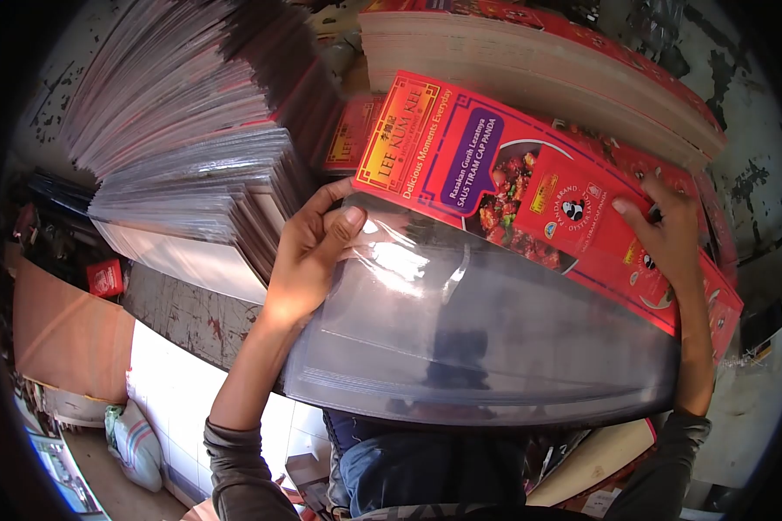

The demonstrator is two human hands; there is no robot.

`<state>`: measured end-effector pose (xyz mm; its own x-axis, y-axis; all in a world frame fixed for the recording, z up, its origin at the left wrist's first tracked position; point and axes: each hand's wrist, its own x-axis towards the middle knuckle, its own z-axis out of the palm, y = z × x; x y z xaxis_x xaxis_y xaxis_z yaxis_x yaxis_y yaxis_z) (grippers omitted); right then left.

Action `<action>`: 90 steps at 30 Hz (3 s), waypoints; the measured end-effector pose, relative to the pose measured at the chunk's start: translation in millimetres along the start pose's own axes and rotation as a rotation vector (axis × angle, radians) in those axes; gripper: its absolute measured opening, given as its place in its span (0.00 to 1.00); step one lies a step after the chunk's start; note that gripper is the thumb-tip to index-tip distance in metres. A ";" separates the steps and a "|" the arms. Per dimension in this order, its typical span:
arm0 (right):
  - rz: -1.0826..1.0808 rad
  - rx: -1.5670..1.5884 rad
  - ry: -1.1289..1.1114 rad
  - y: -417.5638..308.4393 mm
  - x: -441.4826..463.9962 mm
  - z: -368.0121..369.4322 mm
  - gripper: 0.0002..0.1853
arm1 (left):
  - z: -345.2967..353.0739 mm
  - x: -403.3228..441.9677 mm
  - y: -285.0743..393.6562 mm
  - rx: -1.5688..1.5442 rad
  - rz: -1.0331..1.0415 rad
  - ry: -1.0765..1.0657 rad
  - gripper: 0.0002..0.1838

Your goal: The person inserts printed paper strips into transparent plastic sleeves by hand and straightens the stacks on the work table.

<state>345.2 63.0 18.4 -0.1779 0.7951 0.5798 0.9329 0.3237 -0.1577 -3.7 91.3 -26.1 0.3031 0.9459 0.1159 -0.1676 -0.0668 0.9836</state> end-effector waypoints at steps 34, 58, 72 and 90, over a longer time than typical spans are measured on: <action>-0.107 -0.066 -0.042 -1.2 -3.8 -13.7 0.19 | 0.6 -0.5 -0.5 -0.003 -0.068 0.060 0.13; -0.292 0.145 -0.518 -2.0 -8.2 -8.8 0.35 | 6.7 -0.9 -3.6 -0.069 -0.011 0.172 0.15; -0.136 -0.050 -0.329 -14.1 -53.4 -41.0 0.37 | 19.3 -6.6 13.5 1.535 0.445 -0.292 0.39; 0.336 -0.171 -0.217 57.7 -110.8 -47.0 0.35 | 23.9 1.1 11.7 1.395 0.439 -0.217 0.36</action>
<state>433.4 -30.5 -17.3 0.1000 0.9372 0.3342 0.9854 -0.0468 -0.1638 17.1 84.0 -11.1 0.6204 0.7131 0.3265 0.6978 -0.6919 0.1855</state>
